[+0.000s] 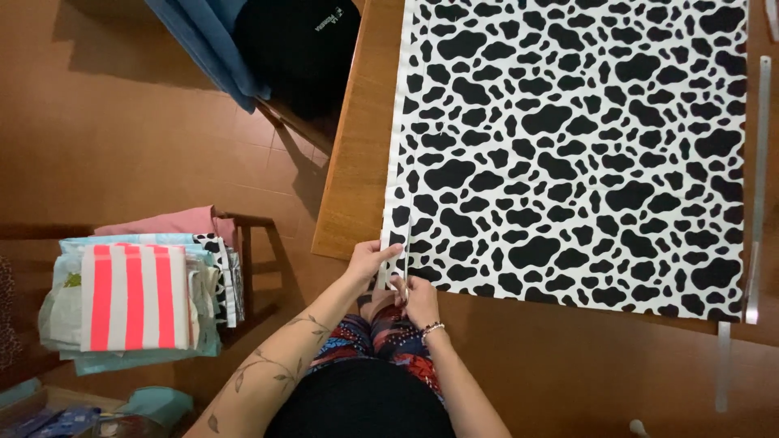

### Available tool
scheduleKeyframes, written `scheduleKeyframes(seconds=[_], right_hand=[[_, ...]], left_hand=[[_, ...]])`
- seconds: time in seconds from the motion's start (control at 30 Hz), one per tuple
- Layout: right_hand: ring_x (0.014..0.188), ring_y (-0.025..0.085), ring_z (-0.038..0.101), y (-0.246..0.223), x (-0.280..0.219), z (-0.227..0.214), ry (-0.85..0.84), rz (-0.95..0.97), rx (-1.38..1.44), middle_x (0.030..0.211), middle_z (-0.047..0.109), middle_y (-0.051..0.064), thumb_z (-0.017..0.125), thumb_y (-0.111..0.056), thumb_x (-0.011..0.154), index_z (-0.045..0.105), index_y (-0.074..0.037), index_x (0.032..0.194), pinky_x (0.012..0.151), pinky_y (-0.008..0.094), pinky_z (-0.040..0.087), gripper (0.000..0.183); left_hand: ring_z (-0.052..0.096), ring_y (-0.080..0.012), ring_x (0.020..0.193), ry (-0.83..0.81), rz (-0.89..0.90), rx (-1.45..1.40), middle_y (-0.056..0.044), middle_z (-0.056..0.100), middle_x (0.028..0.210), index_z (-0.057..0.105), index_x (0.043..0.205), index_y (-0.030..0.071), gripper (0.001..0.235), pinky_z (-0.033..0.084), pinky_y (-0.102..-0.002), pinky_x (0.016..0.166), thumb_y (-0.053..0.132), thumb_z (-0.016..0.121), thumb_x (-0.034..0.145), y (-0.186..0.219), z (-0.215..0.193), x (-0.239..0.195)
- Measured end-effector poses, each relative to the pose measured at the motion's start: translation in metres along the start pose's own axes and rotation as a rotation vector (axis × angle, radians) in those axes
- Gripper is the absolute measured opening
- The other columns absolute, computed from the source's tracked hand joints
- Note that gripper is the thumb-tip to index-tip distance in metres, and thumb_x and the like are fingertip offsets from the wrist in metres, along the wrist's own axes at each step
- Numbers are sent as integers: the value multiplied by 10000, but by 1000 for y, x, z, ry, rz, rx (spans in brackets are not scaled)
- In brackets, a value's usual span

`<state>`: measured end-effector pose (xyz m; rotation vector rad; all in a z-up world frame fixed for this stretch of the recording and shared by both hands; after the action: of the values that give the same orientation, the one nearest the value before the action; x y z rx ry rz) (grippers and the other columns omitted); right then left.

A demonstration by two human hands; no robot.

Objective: The person cuts a piece of black and white cow-print fabric on a wooden table using scissors. They trim the edges of the fabric, making several cuts along the sides.

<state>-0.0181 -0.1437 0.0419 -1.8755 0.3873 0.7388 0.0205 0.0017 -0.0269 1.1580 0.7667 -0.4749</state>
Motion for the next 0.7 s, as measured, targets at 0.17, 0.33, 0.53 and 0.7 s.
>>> scheduleKeyframes(seconds=[0.17,0.33,0.53,0.7], right_hand=[[396,152,628,19,22,2,-17,51,-42,489,650,23,713,-664,854,623,-137,642,505,245,467,576],[571,224,675,25,21,5,15,50,-85,508,648,35,723,-670,825,659,-115,650,667,298,492,586],[538,218,638,37,28,7,67,-13,-60,454,612,39,753,-632,825,589,-111,527,651,285,482,622],[398,155,577,23,26,6,51,27,-34,440,612,28,756,-661,812,607,-129,567,543,251,467,604]], left_hand=[[743,-169,660,-3,-27,10,-99,760,762,756,936,35,363,614,-319,565,295,918,740,14,4,-18],[745,-177,649,-2,-34,-19,-109,759,754,753,924,26,337,612,-317,563,261,912,742,10,3,-16],[748,-189,647,-14,-39,-29,-124,762,756,756,924,8,354,610,-311,558,252,923,730,13,5,-15],[740,-181,616,-34,-39,-55,-119,757,732,746,916,7,362,607,-307,540,254,928,725,12,4,-14]])
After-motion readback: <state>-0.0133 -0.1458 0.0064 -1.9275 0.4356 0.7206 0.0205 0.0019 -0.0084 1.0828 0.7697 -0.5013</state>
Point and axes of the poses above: each hand's wrist, its own x-axis towards the middle knuckle, its own z-axis out of the palm, y = z × x, the point moved 3 cm from there along x, towards the middle knuckle
